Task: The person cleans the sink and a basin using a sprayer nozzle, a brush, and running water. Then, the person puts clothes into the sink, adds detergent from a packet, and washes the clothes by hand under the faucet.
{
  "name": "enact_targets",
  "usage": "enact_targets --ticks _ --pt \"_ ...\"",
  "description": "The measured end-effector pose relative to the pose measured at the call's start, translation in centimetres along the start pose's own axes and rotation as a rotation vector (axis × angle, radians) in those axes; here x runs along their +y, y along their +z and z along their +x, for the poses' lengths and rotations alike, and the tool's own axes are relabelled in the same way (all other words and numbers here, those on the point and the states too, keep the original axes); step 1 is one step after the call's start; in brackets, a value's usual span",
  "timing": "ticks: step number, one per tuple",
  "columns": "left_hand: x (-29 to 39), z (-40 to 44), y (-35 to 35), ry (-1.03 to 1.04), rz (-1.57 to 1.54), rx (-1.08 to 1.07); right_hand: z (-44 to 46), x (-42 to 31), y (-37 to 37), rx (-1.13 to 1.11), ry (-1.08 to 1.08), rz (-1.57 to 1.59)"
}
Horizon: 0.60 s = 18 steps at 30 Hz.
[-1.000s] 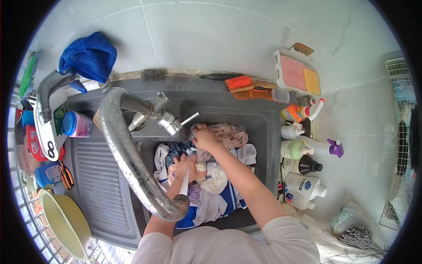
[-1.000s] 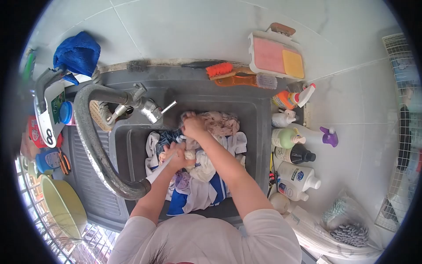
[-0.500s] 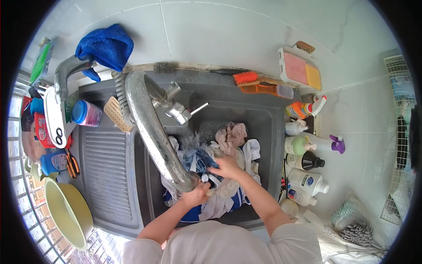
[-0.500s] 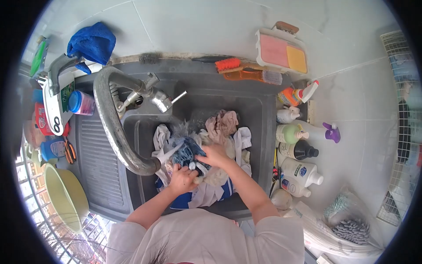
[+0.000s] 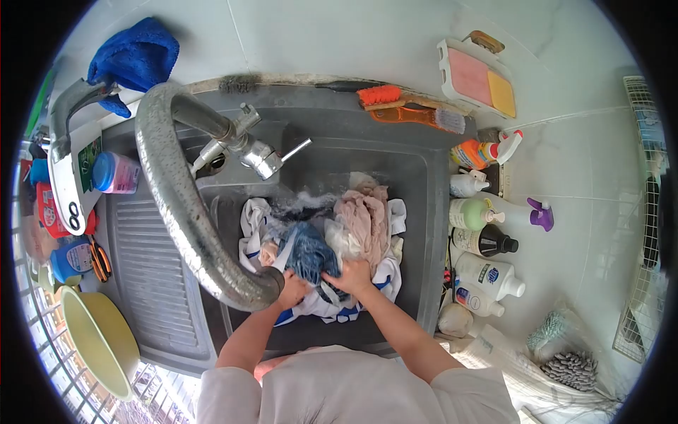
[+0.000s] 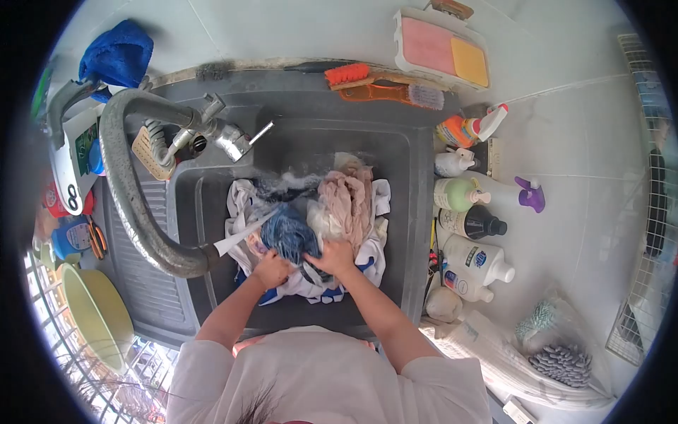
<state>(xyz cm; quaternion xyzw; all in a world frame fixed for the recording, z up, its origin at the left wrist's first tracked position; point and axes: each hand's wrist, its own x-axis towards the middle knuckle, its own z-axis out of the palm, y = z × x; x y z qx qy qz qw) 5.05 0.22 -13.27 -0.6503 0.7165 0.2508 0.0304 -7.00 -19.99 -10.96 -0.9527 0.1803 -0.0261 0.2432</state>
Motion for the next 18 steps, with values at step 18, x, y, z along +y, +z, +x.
enact_targets --ticks 18 --pt "-9.2 7.3 -7.0 -0.153 0.097 0.320 17.0 7.5 4.6 -0.087 0.384 0.058"
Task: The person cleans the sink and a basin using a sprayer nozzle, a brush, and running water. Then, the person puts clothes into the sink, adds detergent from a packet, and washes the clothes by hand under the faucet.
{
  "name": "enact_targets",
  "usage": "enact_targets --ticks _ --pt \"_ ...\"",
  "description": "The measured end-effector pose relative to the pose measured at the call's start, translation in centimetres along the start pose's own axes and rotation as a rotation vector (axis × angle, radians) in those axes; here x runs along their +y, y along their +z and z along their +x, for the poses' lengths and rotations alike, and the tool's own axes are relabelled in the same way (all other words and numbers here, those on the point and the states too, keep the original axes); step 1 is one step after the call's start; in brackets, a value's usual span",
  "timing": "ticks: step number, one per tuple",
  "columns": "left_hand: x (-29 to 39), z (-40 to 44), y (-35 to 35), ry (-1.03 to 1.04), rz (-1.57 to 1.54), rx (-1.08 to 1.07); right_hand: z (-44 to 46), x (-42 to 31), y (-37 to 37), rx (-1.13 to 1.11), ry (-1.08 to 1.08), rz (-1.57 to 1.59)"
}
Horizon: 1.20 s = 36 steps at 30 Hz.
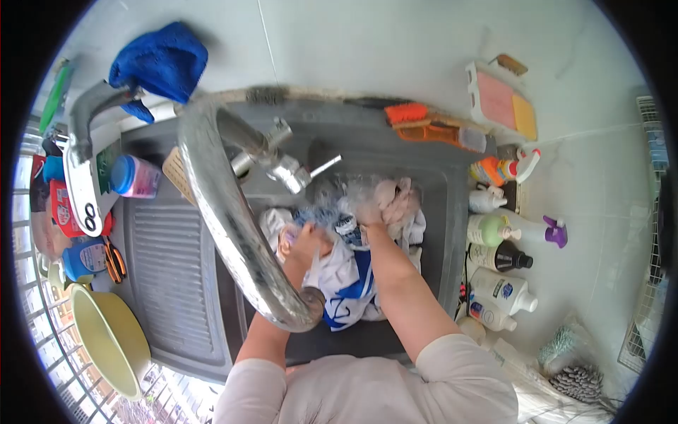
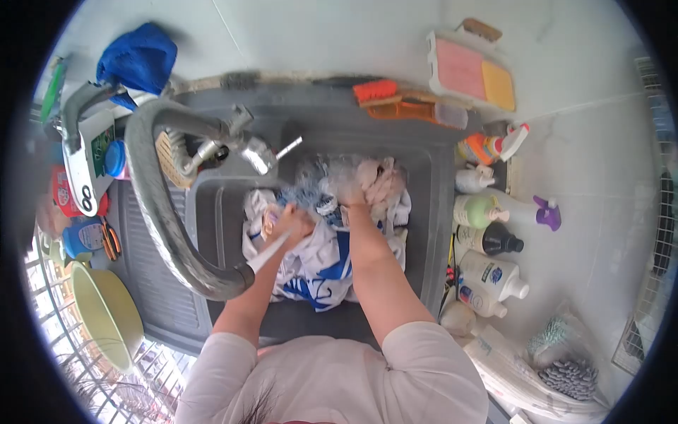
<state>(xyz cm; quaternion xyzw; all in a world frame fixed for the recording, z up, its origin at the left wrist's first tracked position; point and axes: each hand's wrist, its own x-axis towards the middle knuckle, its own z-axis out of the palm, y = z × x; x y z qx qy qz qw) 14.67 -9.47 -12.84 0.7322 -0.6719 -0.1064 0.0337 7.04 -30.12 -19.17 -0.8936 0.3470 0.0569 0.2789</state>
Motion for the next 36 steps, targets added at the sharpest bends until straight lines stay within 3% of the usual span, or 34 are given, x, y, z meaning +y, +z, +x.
enact_targets --ticks 4,6,9,11,13,15,17,20,21,22,26,29,30,35,36 --pt "4.4 -4.5 1.0 -0.137 -0.118 0.211 1.0 1.3 0.8 0.056 -0.149 0.184" --pt "7.7 -7.2 1.0 -0.420 -0.306 0.207 1.3 1.8 1.0 0.069 -0.195 0.293" --pt "10.4 -11.2 3.0 -0.389 -0.421 0.218 0.2 0.8 -0.5 0.100 -0.266 0.386" --pt "11.4 -12.5 0.9 -0.338 -0.379 0.150 -4.1 -2.5 -5.3 -0.095 0.113 0.127" --pt "11.7 -12.8 -0.9 -0.328 -0.495 -0.010 -8.2 -2.2 -5.6 -0.073 0.169 0.210" --pt "11.5 -13.1 -1.3 -0.269 -0.477 0.021 -13.3 -1.1 -5.4 0.304 -0.218 0.200" --pt "11.3 -12.8 -2.3 -0.217 -0.490 -0.123 -19.5 -0.8 -5.8 0.243 -0.164 -0.260" --pt "12.5 -12.3 -2.7 -0.227 -0.440 -0.230 -24.1 0.8 -5.4 0.181 -0.269 -0.219" --pt "13.0 -12.3 -2.7 -0.224 -0.346 -0.250 -24.4 1.2 -5.0 0.034 -0.207 -0.211" --pt "13.2 -11.6 -2.1 -0.193 -0.285 -0.456 -24.6 1.3 -4.5 -0.116 -0.144 -0.200" --pt "14.5 -10.0 5.0 -0.288 -0.126 -0.505 -19.7 1.6 -1.7 -0.373 -0.117 -0.359" --pt "13.9 -7.9 5.9 -0.385 -0.134 -0.654 -18.2 3.1 2.6 -0.259 -0.113 -0.439" --pt "13.9 -7.7 6.2 -0.373 -0.140 -0.661 -18.2 4.0 3.4 -0.235 -0.125 -0.333" --pt "12.5 -8.5 3.9 -0.318 -0.223 -0.572 -17.7 3.9 -0.7 -0.194 -0.233 -0.226" --pt "11.7 -8.8 3.1 -0.318 -0.213 -0.561 -16.7 3.9 -2.3 -0.383 -0.210 -0.127"
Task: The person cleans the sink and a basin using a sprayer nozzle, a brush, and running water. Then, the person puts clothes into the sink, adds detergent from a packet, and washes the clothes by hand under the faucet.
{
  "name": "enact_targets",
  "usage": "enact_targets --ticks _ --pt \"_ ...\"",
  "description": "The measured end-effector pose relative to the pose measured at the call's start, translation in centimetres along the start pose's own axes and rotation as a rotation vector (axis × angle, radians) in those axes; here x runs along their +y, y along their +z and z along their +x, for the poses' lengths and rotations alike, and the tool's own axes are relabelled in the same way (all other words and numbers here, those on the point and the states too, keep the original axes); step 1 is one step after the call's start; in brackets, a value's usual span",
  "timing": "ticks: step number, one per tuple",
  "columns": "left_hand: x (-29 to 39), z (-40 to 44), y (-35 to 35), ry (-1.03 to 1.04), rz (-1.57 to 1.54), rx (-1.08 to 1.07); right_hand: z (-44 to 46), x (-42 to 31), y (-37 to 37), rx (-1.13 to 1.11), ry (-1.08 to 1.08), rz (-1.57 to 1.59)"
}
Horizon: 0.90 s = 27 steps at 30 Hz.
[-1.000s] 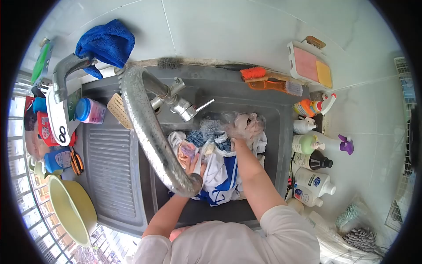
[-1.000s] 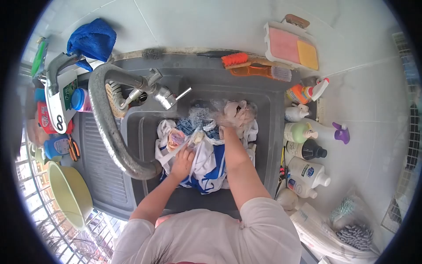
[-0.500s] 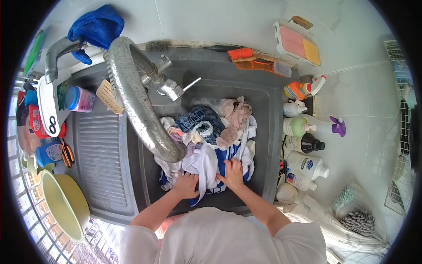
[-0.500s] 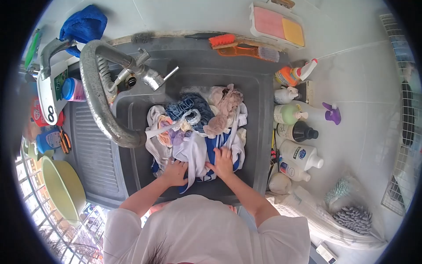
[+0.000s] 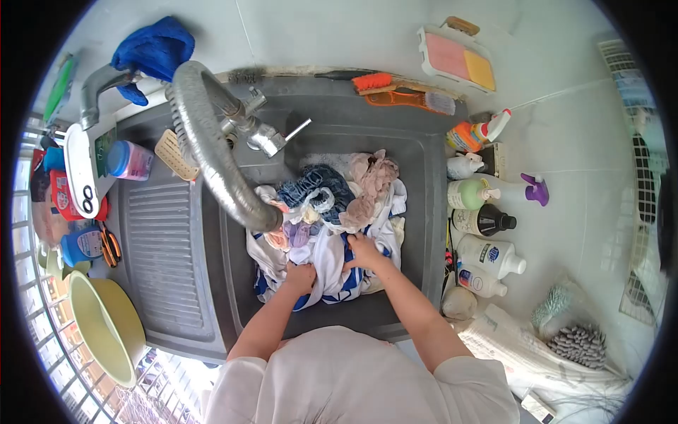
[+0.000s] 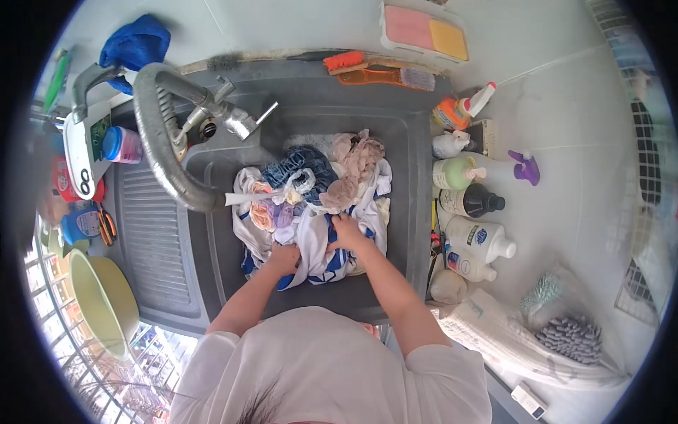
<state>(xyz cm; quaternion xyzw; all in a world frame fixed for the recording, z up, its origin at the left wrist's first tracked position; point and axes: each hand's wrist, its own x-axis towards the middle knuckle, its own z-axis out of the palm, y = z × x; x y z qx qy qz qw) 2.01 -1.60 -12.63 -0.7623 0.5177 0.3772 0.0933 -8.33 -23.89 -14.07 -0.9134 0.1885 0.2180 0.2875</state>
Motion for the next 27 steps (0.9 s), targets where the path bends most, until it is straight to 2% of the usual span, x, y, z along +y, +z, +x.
enact_targets --ticks 1,2,3,5,6,7,9,10,11,12,13,15,16,17,19,22,23,25,26,27 --pt "-1.1 -0.8 -0.5 0.066 -0.132 0.033 -0.2 0.1 -1.5 -0.188 -0.006 0.123" --pt "-2.0 -1.9 -0.7 0.133 -0.272 0.058 -1.1 0.0 -2.7 -0.052 0.038 0.243" --pt "-2.7 -3.0 -1.0 0.133 -0.282 0.052 -1.5 -0.3 -3.7 0.081 0.108 0.356" --pt "-4.4 -5.1 -2.7 0.120 -0.776 0.166 -2.7 -1.1 -6.9 0.533 0.077 0.156" --pt "-4.9 -6.4 -3.6 -0.056 -0.774 0.249 -3.2 -1.0 -8.1 0.717 0.089 -0.002" --pt "-5.4 -7.5 -4.0 -0.232 -0.767 0.323 -3.4 -0.9 -8.8 0.639 0.237 -0.008" --pt "-6.5 -8.2 -1.6 -0.264 -0.766 0.377 -3.1 0.4 -6.7 0.552 0.477 -0.006" --pt "-5.3 -8.7 -2.3 -0.417 -0.770 0.360 -3.3 -0.4 -5.9 0.542 0.468 -0.008" --pt "-4.7 -9.0 -2.8 -0.567 -0.771 0.346 -3.4 -1.4 -4.9 0.468 0.546 -0.152" --pt "-4.7 -8.5 -1.7 -0.479 -0.919 0.232 -3.3 -2.2 -4.5 0.398 0.620 -0.296" --pt "-4.1 -7.8 -1.4 -0.488 -0.926 0.245 -2.7 -2.0 -4.3 0.402 0.604 -0.300" --pt "-2.0 -6.1 -1.1 -0.415 -0.700 -0.033 -2.1 0.0 -3.5 0.349 0.651 -0.001" --pt "-1.6 -5.2 0.2 -0.415 -0.704 -0.028 -2.6 -0.2 -4.4 0.299 0.671 0.142" --pt "-1.3 -4.0 1.9 -0.420 -0.688 0.010 -2.8 0.3 -4.3 0.306 0.666 0.137" --pt "-1.4 -2.3 3.5 -0.421 -0.687 0.064 -3.7 1.9 -3.3 0.365 0.483 0.362" --pt "-1.8 -2.1 4.9 -0.403 -0.730 0.253 -7.5 -0.7 -3.9 0.427 0.398 0.860" --pt "-1.8 -2.0 4.4 -0.394 -0.741 0.256 -9.2 -3.0 -5.8 0.441 0.368 1.015" --pt "-2.2 -2.1 2.7 -0.458 -0.793 0.222 -11.5 -4.6 -7.9 0.495 0.324 1.045" --pt "-1.4 -3.2 0.7 -0.527 -0.712 0.379 -12.4 -5.5 -9.1 0.543 0.279 1.086" --pt "-1.6 -2.2 1.4 -0.520 -0.717 0.383 -13.2 -6.7 -10.9 0.593 0.252 1.094"
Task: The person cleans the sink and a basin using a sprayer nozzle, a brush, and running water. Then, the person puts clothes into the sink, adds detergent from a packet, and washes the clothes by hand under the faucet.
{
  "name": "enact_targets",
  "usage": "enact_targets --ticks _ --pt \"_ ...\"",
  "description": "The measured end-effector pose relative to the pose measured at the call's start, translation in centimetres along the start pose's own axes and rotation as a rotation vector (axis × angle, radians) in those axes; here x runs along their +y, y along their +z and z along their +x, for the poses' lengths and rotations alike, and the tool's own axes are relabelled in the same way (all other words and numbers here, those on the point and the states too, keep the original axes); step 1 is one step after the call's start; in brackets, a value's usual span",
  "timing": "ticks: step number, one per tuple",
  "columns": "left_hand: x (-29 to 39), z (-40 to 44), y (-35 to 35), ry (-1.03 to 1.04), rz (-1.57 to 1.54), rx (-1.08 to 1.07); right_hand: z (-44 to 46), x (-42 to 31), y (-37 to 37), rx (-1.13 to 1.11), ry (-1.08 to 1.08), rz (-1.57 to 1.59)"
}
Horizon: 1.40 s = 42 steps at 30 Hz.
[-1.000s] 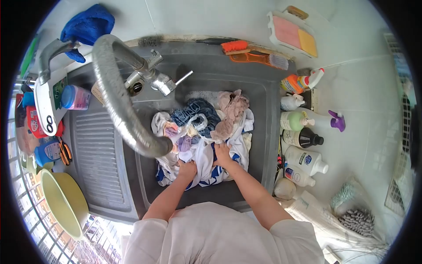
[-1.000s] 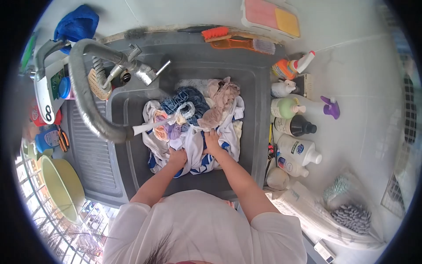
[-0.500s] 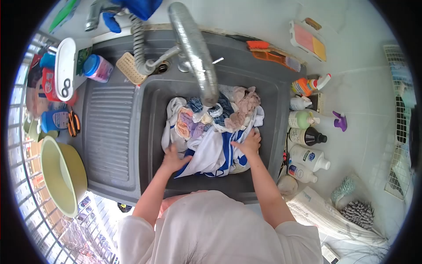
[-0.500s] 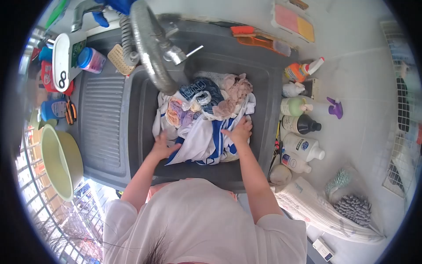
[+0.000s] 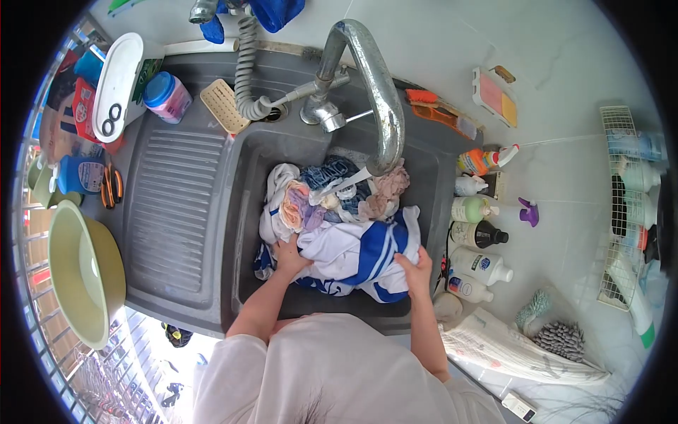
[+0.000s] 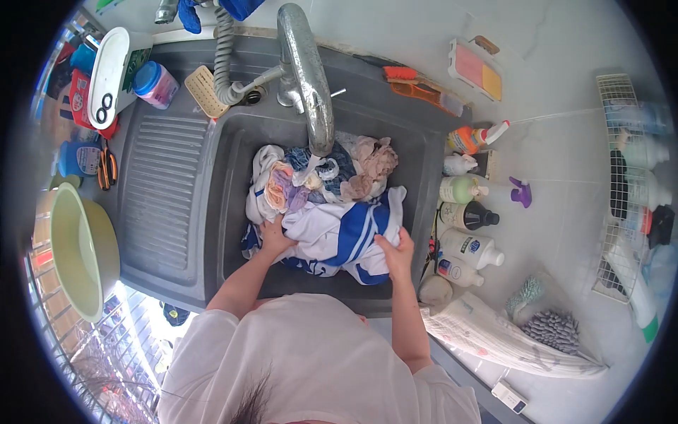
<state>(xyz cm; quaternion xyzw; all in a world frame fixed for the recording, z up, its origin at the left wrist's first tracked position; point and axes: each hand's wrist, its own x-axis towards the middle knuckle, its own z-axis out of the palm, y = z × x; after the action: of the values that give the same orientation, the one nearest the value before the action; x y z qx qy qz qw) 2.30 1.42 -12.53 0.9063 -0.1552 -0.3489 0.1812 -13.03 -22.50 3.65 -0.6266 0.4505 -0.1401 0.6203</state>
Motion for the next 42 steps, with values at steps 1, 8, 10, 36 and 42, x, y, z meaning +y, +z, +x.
enact_targets --ticks 1,8,10,36,42 --pt "-0.8 1.1 1.3 0.102 -0.206 0.005 -0.2 -1.2 -0.4 0.035 -0.034 0.011" --pt "9.3 0.9 -2.1 0.428 -0.496 0.131 -0.9 -11.3 -1.4 0.166 -0.324 0.158" --pt "11.3 0.1 -3.4 0.489 -0.552 0.154 -1.8 -13.0 -1.5 0.163 -0.395 0.100" --pt "4.2 -2.7 -10.0 0.247 0.253 -0.189 -0.9 6.1 2.1 -0.188 0.285 -1.387" --pt "4.5 -0.2 -6.4 0.164 0.329 -0.273 1.5 -0.6 8.2 -0.233 -0.615 -0.948"
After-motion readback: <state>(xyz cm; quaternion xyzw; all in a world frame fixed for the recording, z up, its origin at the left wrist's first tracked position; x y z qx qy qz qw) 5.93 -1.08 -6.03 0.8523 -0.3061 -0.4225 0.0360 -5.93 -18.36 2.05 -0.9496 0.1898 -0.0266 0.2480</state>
